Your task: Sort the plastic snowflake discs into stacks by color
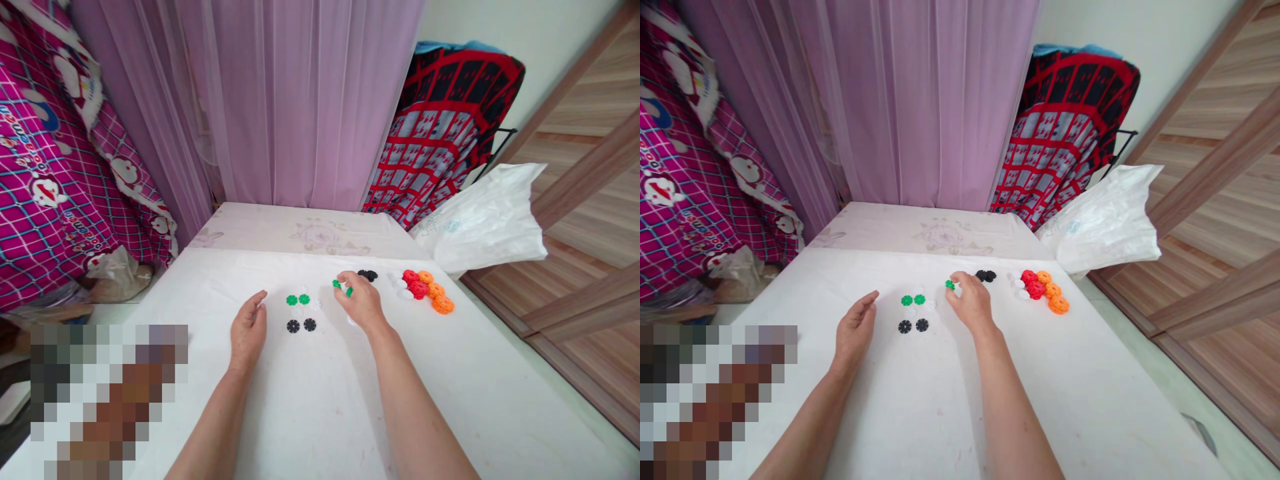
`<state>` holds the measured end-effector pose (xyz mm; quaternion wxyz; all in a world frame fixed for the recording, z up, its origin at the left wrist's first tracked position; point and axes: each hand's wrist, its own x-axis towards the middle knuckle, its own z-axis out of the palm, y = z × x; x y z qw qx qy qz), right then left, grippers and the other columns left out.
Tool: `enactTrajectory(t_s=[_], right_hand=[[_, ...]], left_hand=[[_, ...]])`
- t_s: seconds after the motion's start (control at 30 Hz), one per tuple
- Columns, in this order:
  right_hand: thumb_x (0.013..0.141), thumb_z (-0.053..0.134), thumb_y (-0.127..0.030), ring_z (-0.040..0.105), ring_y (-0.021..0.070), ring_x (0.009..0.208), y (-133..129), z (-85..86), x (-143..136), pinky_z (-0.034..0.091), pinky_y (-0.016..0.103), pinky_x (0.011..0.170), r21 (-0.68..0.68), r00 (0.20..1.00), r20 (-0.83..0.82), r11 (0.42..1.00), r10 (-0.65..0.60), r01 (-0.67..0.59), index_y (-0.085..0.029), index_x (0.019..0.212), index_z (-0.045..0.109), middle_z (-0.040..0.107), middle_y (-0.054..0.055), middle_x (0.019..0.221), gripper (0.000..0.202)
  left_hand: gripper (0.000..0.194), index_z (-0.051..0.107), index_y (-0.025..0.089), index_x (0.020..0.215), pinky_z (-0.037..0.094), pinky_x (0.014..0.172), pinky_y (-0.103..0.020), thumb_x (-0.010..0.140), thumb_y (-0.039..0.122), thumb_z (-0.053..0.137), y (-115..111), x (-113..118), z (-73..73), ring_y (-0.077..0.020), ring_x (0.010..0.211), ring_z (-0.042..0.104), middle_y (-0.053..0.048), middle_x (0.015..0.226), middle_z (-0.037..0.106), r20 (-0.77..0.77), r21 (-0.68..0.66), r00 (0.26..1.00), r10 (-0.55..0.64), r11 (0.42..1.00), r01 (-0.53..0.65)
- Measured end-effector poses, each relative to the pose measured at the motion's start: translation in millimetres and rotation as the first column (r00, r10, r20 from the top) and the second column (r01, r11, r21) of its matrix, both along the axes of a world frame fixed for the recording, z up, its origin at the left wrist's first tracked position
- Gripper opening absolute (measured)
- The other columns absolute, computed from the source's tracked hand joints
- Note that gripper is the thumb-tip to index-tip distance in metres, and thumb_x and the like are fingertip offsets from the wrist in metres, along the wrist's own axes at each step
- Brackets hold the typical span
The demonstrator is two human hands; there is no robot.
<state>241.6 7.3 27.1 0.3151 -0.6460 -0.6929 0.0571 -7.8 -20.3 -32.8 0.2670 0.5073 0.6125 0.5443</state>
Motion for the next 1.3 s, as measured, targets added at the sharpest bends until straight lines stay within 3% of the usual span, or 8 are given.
enactTrajectory(t_s=[0.13,0.23,0.47,0.7,0.83,1.03,1.13,1.3], right_hand=[[0.074,0.057,-0.027,0.060,0.0192,0.087,-2.5,2.0,43.8,0.045,0.032,0.080,0.046,0.985,-0.037,0.985,-0.167,0.169,-0.023,0.090,0.066,0.069,0.003,0.097,0.019],[0.074,0.057,-0.028,0.060,0.0192,0.085,-1.3,-3.4,56.6,0.045,0.032,0.077,0.006,0.984,-0.003,0.984,-0.177,0.178,-0.024,0.090,0.068,0.069,0.003,0.097,0.020],[0.076,0.056,-0.024,0.060,0.0189,0.090,2.8,-11.2,49.0,0.045,0.031,0.080,-0.008,0.989,0.070,0.991,-0.131,0.132,-0.024,0.092,0.069,0.069,0.002,0.099,0.021],[0.080,0.054,-0.024,0.058,0.0203,0.099,1.0,-6.0,48.0,0.045,0.033,0.085,0.015,0.993,0.053,0.994,-0.105,0.104,-0.024,0.091,0.069,0.069,0.003,0.104,0.019],[0.083,0.048,-0.020,0.061,0.0185,0.093,-0.8,0.7,28.4,0.045,0.031,0.084,0.061,0.994,0.004,0.993,-0.106,0.106,-0.023,0.092,0.069,0.069,0.004,0.100,0.023],[0.085,0.050,-0.017,0.063,0.0150,0.086,-5.7,-3.1,-40.0,0.045,0.026,0.080,-0.117,0.988,0.101,0.987,0.120,-0.108,-0.024,0.094,0.068,0.069,0.002,0.099,0.022],[0.085,0.054,-0.023,0.061,0.0184,0.093,-6.6,-6.5,-60.5,0.044,0.028,0.079,-0.191,0.970,0.204,0.977,0.135,-0.096,-0.025,0.095,0.068,0.069,0.004,0.100,0.017],[0.083,0.059,-0.030,0.059,0.0232,0.095,-0.8,-8.8,-69.2,0.043,0.031,0.076,-0.232,0.934,0.337,0.972,0.116,-0.037,-0.023,0.092,0.067,0.070,0.007,0.095,0.014]], left_hand=[[0.031,0.067,0.023,0.109,0.043,0.105,-0.042,0.084,0.033,0.051,-0.5,-0.2,2.8,-0.0203,0.112,0.062,-0.005,0.120,0.068,-0.001,-0.006,1.000,-0.005,1.000,0.005],[0.031,0.068,0.023,0.108,0.044,0.104,-0.041,0.083,0.033,0.051,-1.2,-0.5,4.4,-0.0206,0.111,0.063,-0.005,0.119,0.069,-0.006,-0.014,1.000,0.002,1.000,-0.002],[0.032,0.067,0.024,0.110,0.046,0.102,-0.041,0.083,0.035,0.052,-3.3,-1.1,6.5,-0.0206,0.107,0.064,-0.005,0.118,0.069,-0.028,-0.036,1.000,0.005,0.999,-0.006],[0.031,0.068,0.025,0.107,0.046,0.102,-0.042,0.083,0.033,0.052,-3.7,-0.2,8.7,-0.0210,0.108,0.064,-0.004,0.118,0.069,-0.016,-0.037,1.000,0.014,0.999,-0.014],[0.031,0.068,0.024,0.107,0.045,0.103,-0.042,0.082,0.033,0.052,-1.9,-0.1,6.6,-0.0210,0.108,0.064,-0.005,0.118,0.069,0.000,-0.033,1.000,0.016,0.999,-0.016],[0.032,0.067,0.023,0.108,0.043,0.105,-0.041,0.084,0.034,0.050,1.1,0.0,0.2,-0.0204,0.113,0.062,-0.005,0.119,0.069,-0.010,0.003,1.000,0.000,1.000,0.000],[0.031,0.068,0.023,0.107,0.044,0.104,-0.040,0.084,0.034,0.050,1.9,0.4,-1.3,-0.0198,0.112,0.062,-0.005,0.117,0.069,-0.024,0.020,1.000,-0.002,1.000,0.002],[0.031,0.067,0.023,0.108,0.045,0.103,-0.039,0.085,0.033,0.049,2.2,0.4,-2.9,-0.0193,0.112,0.063,-0.005,0.117,0.069,-0.051,0.031,0.999,-0.009,0.999,0.010]])
